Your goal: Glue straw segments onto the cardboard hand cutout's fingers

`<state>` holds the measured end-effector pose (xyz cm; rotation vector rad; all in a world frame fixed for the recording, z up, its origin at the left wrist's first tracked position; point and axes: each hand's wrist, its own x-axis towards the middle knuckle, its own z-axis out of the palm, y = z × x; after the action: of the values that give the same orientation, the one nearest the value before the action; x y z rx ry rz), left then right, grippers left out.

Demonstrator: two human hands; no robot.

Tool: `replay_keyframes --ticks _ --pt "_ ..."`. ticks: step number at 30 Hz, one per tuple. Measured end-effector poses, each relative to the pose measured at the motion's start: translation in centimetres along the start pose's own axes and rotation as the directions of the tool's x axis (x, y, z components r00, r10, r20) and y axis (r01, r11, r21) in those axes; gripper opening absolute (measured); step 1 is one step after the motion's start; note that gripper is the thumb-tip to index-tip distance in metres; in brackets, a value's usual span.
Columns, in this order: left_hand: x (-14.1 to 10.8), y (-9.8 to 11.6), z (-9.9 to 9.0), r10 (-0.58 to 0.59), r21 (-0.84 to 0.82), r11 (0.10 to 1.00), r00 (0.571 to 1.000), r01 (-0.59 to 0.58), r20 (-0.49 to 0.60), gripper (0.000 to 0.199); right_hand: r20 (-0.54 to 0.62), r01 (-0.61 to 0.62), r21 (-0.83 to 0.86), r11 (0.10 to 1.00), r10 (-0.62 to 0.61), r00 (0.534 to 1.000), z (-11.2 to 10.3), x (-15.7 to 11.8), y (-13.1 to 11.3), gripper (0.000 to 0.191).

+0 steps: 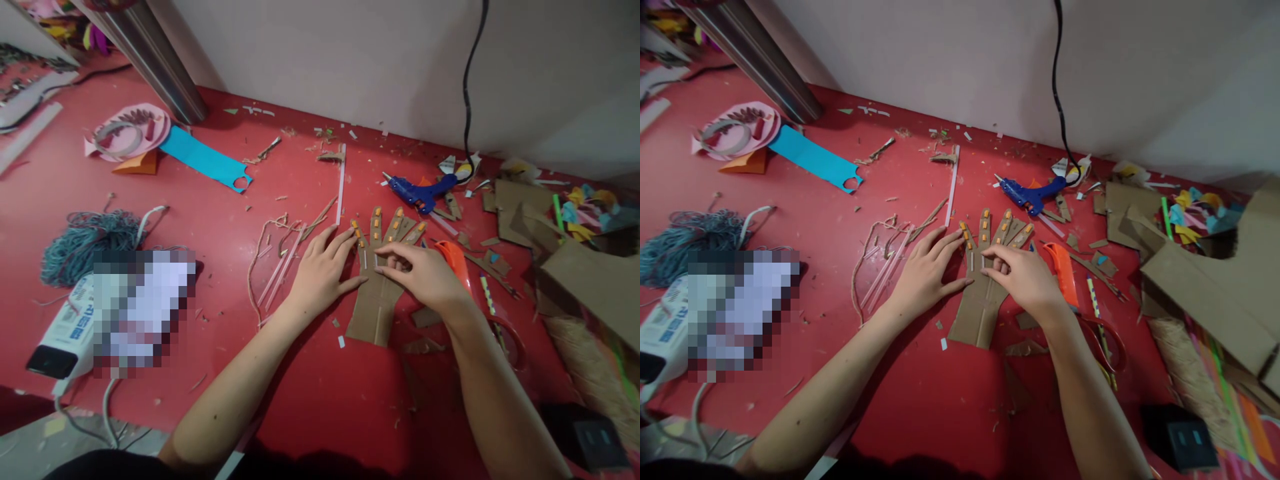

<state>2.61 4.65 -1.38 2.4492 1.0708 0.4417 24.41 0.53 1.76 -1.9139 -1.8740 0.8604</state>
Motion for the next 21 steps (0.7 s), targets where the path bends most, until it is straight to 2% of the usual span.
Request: replay_keyframes --ticks 7,14,21 --pt "-0.01 0.00 0.02 0.003 0.013 1.000 1.000 -0.003 -0.007 0.073 -0.030 -0.066 -0.051 0.997 0.064 0.997 0.10 0.10 -0.31 0.023" --pt "0.01 -0.02 -0.04 0.011 0.000 1.000 1.000 -0.011 -0.010 0.070 0.013 -0.002 -0.007 1.000 0.002 1.000 -0.19 -0.03 -0.15 0.024" --pt "-0.01 -0.03 -0.02 0.005 0.006 1.000 1.000 -0.005 -0.003 0.072 -0.034 -0.011 -0.005 1.000 0.011 0.999 0.05 -0.03 -0.06 0.029"
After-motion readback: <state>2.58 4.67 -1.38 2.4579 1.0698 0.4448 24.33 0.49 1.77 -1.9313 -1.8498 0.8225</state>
